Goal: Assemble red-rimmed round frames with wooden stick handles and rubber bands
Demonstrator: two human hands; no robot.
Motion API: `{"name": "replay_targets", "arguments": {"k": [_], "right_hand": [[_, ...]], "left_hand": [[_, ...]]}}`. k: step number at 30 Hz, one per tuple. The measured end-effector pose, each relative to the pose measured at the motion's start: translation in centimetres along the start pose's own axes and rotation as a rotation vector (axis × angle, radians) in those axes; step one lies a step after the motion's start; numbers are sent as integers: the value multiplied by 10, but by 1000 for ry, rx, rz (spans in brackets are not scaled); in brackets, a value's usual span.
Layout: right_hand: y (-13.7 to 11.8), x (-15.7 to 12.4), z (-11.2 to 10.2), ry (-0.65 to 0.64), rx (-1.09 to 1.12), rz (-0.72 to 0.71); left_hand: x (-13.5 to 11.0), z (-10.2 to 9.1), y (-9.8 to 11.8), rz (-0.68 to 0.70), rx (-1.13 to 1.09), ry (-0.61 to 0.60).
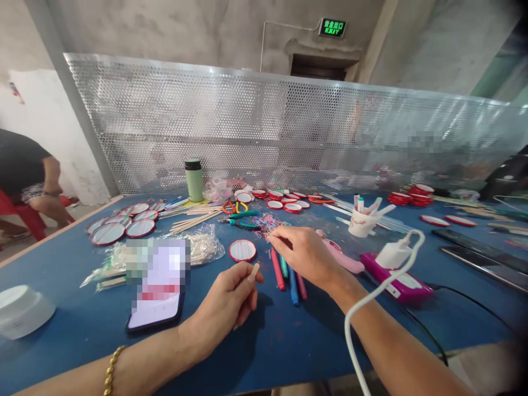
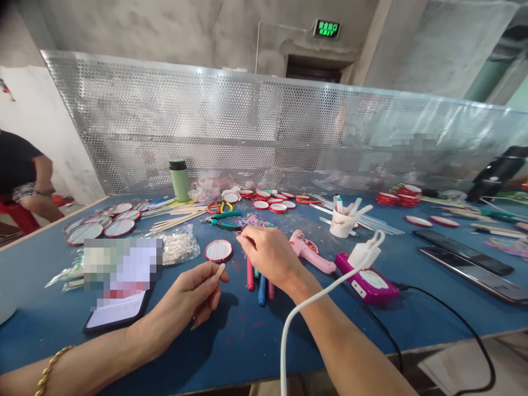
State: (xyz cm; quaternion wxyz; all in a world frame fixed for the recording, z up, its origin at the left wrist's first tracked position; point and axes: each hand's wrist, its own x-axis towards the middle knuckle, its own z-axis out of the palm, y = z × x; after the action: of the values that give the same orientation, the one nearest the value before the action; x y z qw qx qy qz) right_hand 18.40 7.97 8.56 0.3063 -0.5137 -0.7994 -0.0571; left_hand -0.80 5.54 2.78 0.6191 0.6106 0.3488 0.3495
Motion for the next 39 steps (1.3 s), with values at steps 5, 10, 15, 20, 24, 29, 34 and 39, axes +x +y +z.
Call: {"name": "replay_targets", "arguments": {"k": [5,10,15,20,24,29,34,39], "right_hand": [[4,0,-1,-178,-187,91],[6,-4,9,-290,-206,83],[8,-9,19,-376,-356,79],[8,-14,23,-458,-363,56],[5,-14,21,-452,-367,127],[0,-7,18,-302,-298,187],[-2,-2,9,-34,219,100],[-4,-2,2,49,686,73]], "left_hand": [[-2,1,-1,-25,-77,-34],[-8,1,3,-45,-176,-50],[-8,1,0,-20,-134,-100],[-7,1,-5,-13,-119,-90],[-7,1,-6,-26,-139,-94],[-7,2,-4,-25,-135,-83],[-7,3,1,-54,-175,-68],[-5,1,6,-63,-220,-35]]}}
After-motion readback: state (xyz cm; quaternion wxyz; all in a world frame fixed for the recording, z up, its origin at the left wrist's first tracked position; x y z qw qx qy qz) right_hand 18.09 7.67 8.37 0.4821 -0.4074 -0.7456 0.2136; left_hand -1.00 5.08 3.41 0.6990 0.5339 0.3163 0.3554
